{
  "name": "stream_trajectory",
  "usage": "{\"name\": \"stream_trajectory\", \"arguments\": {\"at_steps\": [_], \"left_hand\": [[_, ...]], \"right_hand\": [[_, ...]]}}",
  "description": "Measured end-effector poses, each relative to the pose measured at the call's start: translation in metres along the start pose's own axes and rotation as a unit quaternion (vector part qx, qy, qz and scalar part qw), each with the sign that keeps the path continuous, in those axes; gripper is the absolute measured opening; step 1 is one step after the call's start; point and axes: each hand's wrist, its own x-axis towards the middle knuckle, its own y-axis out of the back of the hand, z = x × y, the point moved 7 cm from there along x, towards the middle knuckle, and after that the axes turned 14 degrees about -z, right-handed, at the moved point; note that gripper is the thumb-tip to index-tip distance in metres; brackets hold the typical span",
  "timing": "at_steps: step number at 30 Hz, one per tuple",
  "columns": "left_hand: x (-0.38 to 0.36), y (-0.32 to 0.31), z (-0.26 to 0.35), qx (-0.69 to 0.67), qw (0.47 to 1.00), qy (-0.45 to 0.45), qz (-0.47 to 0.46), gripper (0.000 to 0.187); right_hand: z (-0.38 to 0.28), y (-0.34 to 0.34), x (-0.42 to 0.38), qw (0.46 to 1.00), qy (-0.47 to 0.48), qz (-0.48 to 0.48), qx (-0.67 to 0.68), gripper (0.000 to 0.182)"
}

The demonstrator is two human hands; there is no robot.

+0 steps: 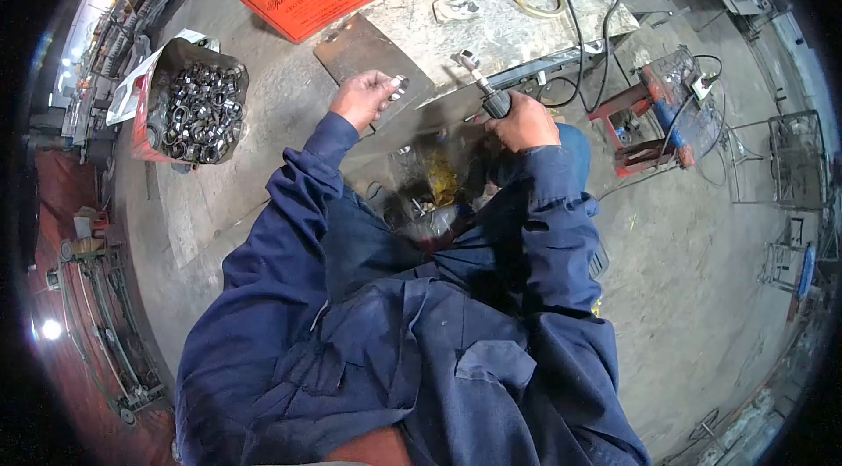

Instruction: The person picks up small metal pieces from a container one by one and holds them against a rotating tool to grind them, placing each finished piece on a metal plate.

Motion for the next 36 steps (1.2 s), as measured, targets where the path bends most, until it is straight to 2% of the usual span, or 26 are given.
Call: {"name": "stream_trajectory", "arguments": {"at_steps": [2,3,6,8,11,12,14,17,21,23,28,31,36], "left_hand": [[-0.002,-0.002,0.024,0.185,0.971,-0.122,0.094,0.018],[0.000,-0.006,0.030,0.183,0.971,-0.123,0.093,0.018],[0.003,-0.012,0.046,0.139,0.981,-0.117,0.073,0.020],[0.004,-0.009,0.039,0.089,0.995,-0.028,0.036,0.021],[0.002,0.000,0.020,0.136,0.990,0.020,0.039,0.023],[0.003,0.001,0.016,0.136,0.990,0.021,0.038,0.023],[0.002,0.003,0.006,0.036,0.998,-0.017,0.043,0.024],[0.007,0.005,-0.003,-0.024,0.999,-0.037,0.024,0.025],[0.001,0.004,0.005,-0.003,1.000,0.003,-0.013,0.026],[-0.001,0.004,0.006,0.040,0.999,0.027,0.000,0.033],[-0.005,0.002,0.012,0.051,0.998,0.024,-0.007,0.034],[-0.004,0.001,0.010,0.090,0.995,0.025,-0.016,0.032],[-0.001,0.002,0.014,0.151,0.987,0.022,-0.043,0.029]], "right_hand": [[0.005,0.005,0.002,1.000,0.001,0.009,0.006,0.045],[0.007,0.006,0.002,1.000,0.000,0.010,0.005,0.045],[0.008,0.008,0.000,1.000,-0.014,0.014,-0.015,0.046],[0.004,0.007,-0.003,1.000,-0.005,0.006,0.000,0.046],[0.003,0.008,-0.003,1.000,-0.002,0.009,-0.004,0.045],[0.004,0.008,-0.002,1.000,-0.002,0.009,-0.003,0.045],[0.004,0.006,0.000,1.000,0.010,0.010,0.008,0.043],[-0.001,0.004,0.000,1.000,0.017,0.014,-0.007,0.042],[-0.007,-0.002,-0.005,1.000,0.004,-0.020,0.016,0.042],[-0.021,-0.009,-0.011,0.998,0.046,-0.033,-0.036,0.043],[-0.039,-0.027,-0.014,0.992,0.076,-0.039,-0.091,0.045],[-0.049,-0.039,-0.009,0.987,0.068,-0.077,-0.122,0.040],[-0.057,-0.055,0.009,0.984,0.085,-0.063,-0.141,0.034]]}}
